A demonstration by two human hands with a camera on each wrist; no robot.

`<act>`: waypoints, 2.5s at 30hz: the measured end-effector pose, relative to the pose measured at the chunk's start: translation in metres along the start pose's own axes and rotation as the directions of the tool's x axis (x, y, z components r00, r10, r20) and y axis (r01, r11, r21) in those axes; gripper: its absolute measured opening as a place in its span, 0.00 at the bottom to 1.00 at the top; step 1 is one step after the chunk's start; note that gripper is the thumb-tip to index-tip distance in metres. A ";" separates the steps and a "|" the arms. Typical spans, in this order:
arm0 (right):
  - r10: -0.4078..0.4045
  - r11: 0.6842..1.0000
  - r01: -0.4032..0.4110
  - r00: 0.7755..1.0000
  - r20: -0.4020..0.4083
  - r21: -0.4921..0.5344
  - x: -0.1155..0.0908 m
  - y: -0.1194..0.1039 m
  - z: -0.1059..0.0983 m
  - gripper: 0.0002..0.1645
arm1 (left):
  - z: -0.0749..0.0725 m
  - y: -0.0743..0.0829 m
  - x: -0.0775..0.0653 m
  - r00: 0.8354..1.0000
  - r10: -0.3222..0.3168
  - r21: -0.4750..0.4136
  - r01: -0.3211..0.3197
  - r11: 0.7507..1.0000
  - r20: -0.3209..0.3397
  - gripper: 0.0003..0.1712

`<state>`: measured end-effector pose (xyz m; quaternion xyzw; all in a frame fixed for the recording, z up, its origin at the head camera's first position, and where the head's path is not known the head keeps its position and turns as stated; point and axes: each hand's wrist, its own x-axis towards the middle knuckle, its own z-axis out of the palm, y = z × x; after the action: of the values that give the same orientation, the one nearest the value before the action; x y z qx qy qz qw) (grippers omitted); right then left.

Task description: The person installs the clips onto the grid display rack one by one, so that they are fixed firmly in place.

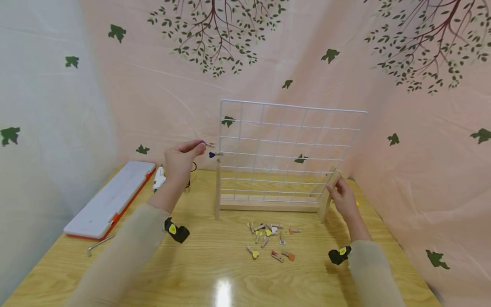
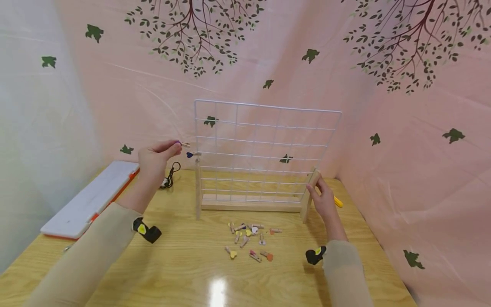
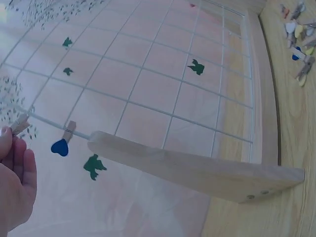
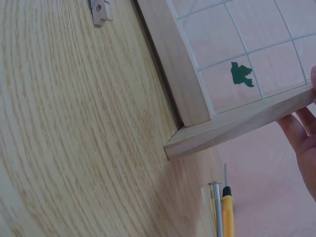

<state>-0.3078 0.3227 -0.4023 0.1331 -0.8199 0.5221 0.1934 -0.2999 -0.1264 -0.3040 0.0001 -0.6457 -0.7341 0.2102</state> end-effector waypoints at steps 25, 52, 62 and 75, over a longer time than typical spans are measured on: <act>0.022 1.000 -0.022 1.000 -0.008 -0.015 0.000 -0.003 0.000 0.23 | 0.020 -0.010 0.000 0.995 0.083 0.056 -0.080 0.995 -0.057 0.21; 0.013 0.999 -0.013 1.000 -0.003 -0.035 0.005 -0.004 0.000 0.23 | 0.051 -0.132 -0.139 0.361 -0.038 0.329 -0.795 0.510 0.932 0.18; 0.015 1.000 -0.015 1.000 0.008 -0.027 0.001 -0.003 0.000 0.24 | 0.052 -0.133 -0.142 0.342 -0.103 0.344 -0.784 0.518 0.934 0.11; -0.035 0.999 0.034 0.999 -0.015 -0.030 0.005 0.027 -0.001 0.23 | 0.033 -0.087 -0.114 0.521 -0.025 0.379 -0.585 0.717 0.853 0.05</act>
<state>-0.3232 0.3347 -0.4212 0.1402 -0.8236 0.5075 0.2108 -0.2319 -0.0533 -0.4114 -0.3776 -0.8613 -0.3399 0.0016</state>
